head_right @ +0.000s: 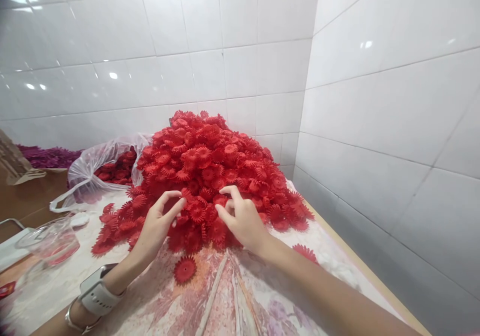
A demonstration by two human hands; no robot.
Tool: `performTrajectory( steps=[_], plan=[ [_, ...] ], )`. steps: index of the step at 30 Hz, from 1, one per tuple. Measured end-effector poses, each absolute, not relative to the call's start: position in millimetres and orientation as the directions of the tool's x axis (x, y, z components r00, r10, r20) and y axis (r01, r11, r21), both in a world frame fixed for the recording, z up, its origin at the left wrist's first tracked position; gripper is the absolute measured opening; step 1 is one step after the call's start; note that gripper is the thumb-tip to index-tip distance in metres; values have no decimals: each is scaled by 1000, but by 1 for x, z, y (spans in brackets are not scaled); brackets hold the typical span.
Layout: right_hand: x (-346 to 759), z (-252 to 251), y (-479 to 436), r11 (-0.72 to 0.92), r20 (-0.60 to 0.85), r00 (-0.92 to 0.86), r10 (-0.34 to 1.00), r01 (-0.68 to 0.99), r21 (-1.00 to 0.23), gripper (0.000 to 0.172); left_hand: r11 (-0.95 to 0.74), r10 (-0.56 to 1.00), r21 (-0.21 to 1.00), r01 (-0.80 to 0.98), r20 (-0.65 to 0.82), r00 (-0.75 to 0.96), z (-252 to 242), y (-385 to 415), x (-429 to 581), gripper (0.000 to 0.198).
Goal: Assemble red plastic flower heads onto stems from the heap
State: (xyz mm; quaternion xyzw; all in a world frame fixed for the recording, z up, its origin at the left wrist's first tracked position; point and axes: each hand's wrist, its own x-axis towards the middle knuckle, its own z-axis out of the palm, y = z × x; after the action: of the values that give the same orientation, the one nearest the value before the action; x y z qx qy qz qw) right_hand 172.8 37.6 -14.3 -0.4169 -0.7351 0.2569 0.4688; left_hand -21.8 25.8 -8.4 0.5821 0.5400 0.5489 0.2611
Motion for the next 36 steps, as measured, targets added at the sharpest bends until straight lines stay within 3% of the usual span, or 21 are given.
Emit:
performTrajectory(
  steps=[4,9,14,18,25,36],
  plan=[
    [174,-19,44,492,509,-81,857,421,-762,11,-358,907,838,413,417,-60,-11,22,-18,42],
    [166,-14,27,570,558,-147,817,355,-741,3,-426,898,833,354,435,57,-21,22,-16,53],
    [156,-15,13,513,465,-357,810,47,-857,15,-478,878,778,408,442,185,-22,8,-8,51],
    [153,-20,16,377,402,-306,863,-142,-915,20,-485,873,754,443,390,293,-19,-2,-6,52],
    [157,-21,27,221,316,-298,901,-313,-924,30,-365,918,878,310,283,277,-14,-3,-5,53],
    [157,-19,28,123,246,-303,921,-374,-919,37,-350,922,897,270,278,270,-15,-5,-2,49]
  ],
)
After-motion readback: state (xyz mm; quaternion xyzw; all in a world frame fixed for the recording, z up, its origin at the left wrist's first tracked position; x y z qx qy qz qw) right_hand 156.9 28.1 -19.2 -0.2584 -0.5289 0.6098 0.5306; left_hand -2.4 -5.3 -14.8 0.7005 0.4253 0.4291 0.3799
